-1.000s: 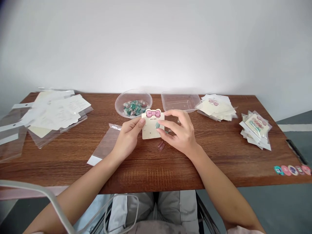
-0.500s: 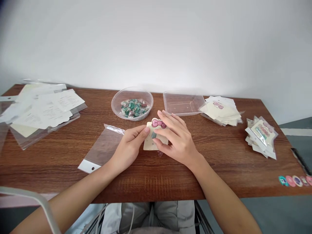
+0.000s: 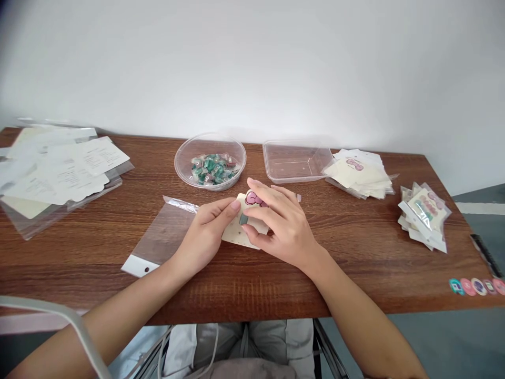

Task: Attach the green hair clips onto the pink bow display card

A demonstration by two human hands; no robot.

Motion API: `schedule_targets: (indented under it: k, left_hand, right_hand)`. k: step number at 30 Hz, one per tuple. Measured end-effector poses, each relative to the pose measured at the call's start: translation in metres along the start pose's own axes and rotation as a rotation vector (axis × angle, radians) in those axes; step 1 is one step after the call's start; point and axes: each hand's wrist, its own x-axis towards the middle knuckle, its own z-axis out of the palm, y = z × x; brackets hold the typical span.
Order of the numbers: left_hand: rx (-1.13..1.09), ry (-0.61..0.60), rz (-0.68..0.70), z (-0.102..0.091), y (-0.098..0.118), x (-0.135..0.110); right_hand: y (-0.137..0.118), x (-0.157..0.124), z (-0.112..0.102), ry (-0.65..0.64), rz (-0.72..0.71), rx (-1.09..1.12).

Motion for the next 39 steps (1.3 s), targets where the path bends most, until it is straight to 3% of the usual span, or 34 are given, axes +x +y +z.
schedule_targets:
  k: [11,39]
  left_hand:
    - [-0.173,0.067,-0.04,0.002,-0.016,0.001]
    - [-0.035,0.016,0.025,0.004,-0.007,-0.001]
  right_hand:
    - [-0.003,-0.002,0.002,-0.009,0.029,0.009]
    - [-0.004,-0.003,0.003,-0.044,0.066,0.004]
